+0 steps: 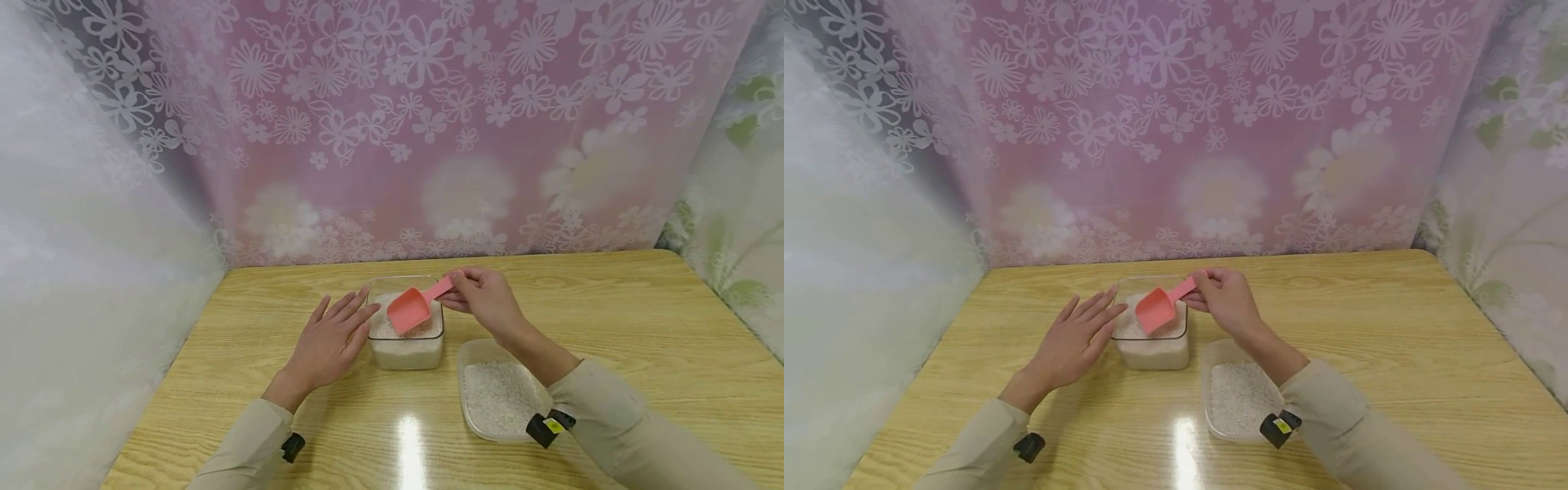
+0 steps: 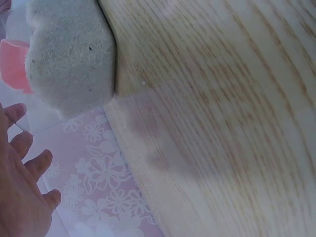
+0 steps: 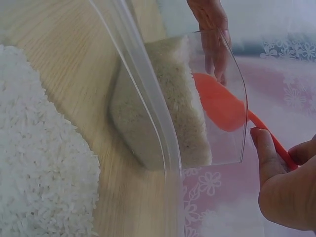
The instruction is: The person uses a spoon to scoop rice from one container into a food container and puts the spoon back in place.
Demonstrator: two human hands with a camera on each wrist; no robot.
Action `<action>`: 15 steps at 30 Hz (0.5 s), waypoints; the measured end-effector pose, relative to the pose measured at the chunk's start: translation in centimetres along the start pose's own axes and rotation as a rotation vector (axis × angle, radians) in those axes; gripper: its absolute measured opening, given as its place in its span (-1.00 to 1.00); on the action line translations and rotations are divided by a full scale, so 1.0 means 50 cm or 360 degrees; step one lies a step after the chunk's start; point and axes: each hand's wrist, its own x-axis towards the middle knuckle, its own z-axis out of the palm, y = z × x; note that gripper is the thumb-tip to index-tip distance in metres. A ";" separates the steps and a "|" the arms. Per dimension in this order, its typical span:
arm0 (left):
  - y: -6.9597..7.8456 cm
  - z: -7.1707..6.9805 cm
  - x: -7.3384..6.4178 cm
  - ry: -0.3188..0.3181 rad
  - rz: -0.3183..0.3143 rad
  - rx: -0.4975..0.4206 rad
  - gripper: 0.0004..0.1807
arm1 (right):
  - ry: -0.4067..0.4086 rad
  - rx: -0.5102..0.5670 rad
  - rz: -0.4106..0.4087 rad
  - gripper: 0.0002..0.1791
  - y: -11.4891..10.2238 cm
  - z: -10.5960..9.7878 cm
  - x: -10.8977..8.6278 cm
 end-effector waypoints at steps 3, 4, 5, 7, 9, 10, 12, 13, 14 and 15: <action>0.000 0.001 0.000 0.0007 -0.0003 -0.0005 -0.50 | -0.0011 -0.0024 0.0003 -0.61 0.001 0.002 0.003; 0.000 0.001 0.000 0.0009 -0.0003 -0.0006 -0.51 | -0.0017 -0.0026 0.0004 -0.62 0.002 0.002 0.005; 0.000 0.002 0.000 0.0010 -0.0002 -0.0008 -0.51 | -0.0021 -0.0031 0.0007 -0.62 0.002 0.004 0.005; 0.000 0.001 0.000 0.0011 0.0001 -0.0007 -0.52 | -0.0028 -0.0043 0.0014 -0.63 0.004 0.006 0.006; 0.000 0.001 0.000 0.0010 0.0004 -0.0008 -0.52 | -0.0038 -0.0050 0.0021 -0.63 0.005 0.009 0.006; 0.000 0.001 0.000 0.0008 0.0005 -0.0005 -0.52 | -0.0039 -0.0054 0.0024 -0.64 0.006 0.011 0.006; 0.000 0.001 0.000 0.0004 0.0004 -0.0002 -0.51 | -0.0041 -0.0056 0.0033 -0.64 0.007 0.015 0.005; 0.000 0.001 0.000 0.0002 0.0002 -0.0001 -0.51 | -0.0046 -0.0058 0.0038 -0.64 0.007 0.017 0.005; 0.000 0.001 -0.001 0.0000 0.0001 -0.0002 -0.50 | -0.0050 -0.0060 0.0043 -0.64 0.008 0.019 0.005; -0.001 0.001 -0.001 -0.0002 0.0000 -0.0002 -0.49 | -0.0055 -0.0058 0.0046 -0.65 0.008 0.022 0.004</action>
